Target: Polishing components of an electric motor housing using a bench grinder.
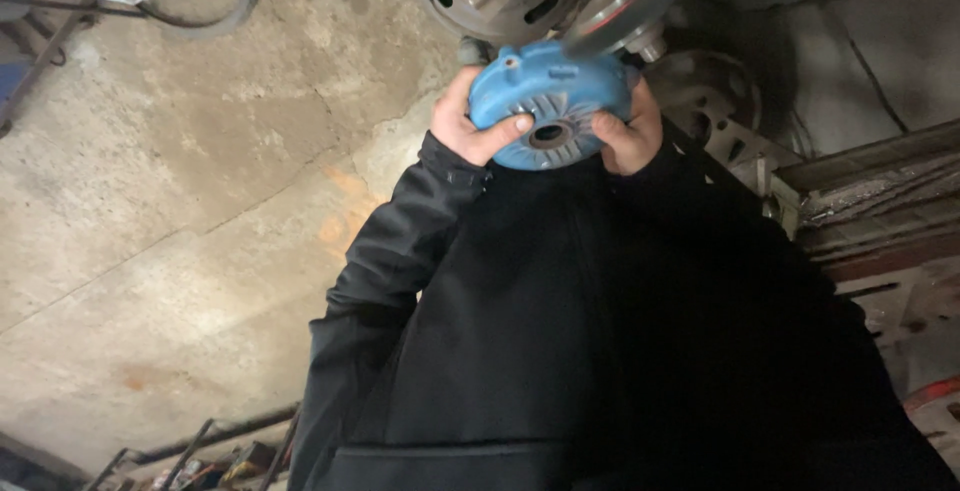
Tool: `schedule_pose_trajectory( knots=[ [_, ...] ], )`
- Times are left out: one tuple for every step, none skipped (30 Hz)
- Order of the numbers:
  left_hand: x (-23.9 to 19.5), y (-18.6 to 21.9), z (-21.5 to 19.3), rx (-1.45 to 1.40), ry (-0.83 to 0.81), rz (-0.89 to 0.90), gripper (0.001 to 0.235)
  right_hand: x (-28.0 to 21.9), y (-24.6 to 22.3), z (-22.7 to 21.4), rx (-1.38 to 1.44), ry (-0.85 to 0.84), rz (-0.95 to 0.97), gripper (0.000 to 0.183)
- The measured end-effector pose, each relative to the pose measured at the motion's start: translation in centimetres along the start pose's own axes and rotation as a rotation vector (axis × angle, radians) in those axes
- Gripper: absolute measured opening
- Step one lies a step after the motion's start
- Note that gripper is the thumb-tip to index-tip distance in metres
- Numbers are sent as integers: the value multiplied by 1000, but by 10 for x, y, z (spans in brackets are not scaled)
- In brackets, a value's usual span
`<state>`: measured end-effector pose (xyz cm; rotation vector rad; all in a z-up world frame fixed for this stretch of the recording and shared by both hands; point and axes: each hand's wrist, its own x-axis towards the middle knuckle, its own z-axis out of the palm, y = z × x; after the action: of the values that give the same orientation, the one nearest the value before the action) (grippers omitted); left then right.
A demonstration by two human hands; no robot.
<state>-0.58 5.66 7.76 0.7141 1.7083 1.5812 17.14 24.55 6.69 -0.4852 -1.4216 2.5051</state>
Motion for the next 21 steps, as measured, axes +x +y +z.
schedule_pose_trajectory(
  knots=[
    [4, 4, 1, 10, -8, -12, 55, 0, 3, -4, 15, 8, -9, 62],
    [6, 10, 2, 19, -10, -28, 55, -2, 5, -8, 31, 12, -13, 62],
    [7, 12, 4, 19, -10, -31, 55, -4, 5, -11, 33, 13, -11, 62],
    [8, 13, 6, 29, -20, -49, 56, -6, 6, -14, 13, -11, -15, 56],
    [9, 14, 7, 40, -29, -66, 57, -8, 8, -17, -7, -35, -20, 50],
    [9, 15, 8, 40, -27, -68, 57, -8, 4, -14, -7, -36, -18, 50],
    [9, 16, 10, 36, -44, -88, 56, -9, 0, -11, 26, -22, 18, 56],
    [10, 17, 12, 33, -65, -105, 55, -10, -3, -9, 56, -5, 49, 62],
    [12, 18, 14, 33, -68, -104, 55, -12, -4, -8, 55, -3, 46, 62],
    [13, 20, 16, 40, -60, -104, 55, -13, -4, -6, 148, 36, 44, 63],
    [15, 23, 18, 47, -51, -105, 55, -14, -5, -5, 241, 74, 41, 63],
    [18, 24, 19, 47, -52, -102, 55, -13, -6, -7, 239, 74, 39, 63],
    [20, 25, 21, 85, -50, -119, 55, -13, -7, -8, 201, 64, 57, 63],
    [23, 27, 22, 121, -48, -139, 55, -14, -8, -10, 162, 57, 78, 62],
    [25, 29, 23, 120, -49, -138, 55, -14, -10, -6, 161, 58, 77, 62],
    [27, 32, 25, 114, -50, -164, 55, -13, -13, -2, 226, 59, 64, 59],
    [29, 35, 26, 107, -51, -189, 56, -13, -15, 2, 290, 59, 51, 56],
    [30, 34, 26, 106, -47, -188, 56, -12, -17, 4, 289, 56, 53, 56],
    [31, 33, 27, 106, -49, -194, 58, -11, -20, 6, 301, 84, 79, 55],
    [32, 33, 28, 103, -53, -201, 59, -11, -23, 7, 311, 115, 106, 55],
    [30, 32, 26, 99, -51, -201, 59, -11, -22, 5, 308, 114, 109, 55]
  ],
)
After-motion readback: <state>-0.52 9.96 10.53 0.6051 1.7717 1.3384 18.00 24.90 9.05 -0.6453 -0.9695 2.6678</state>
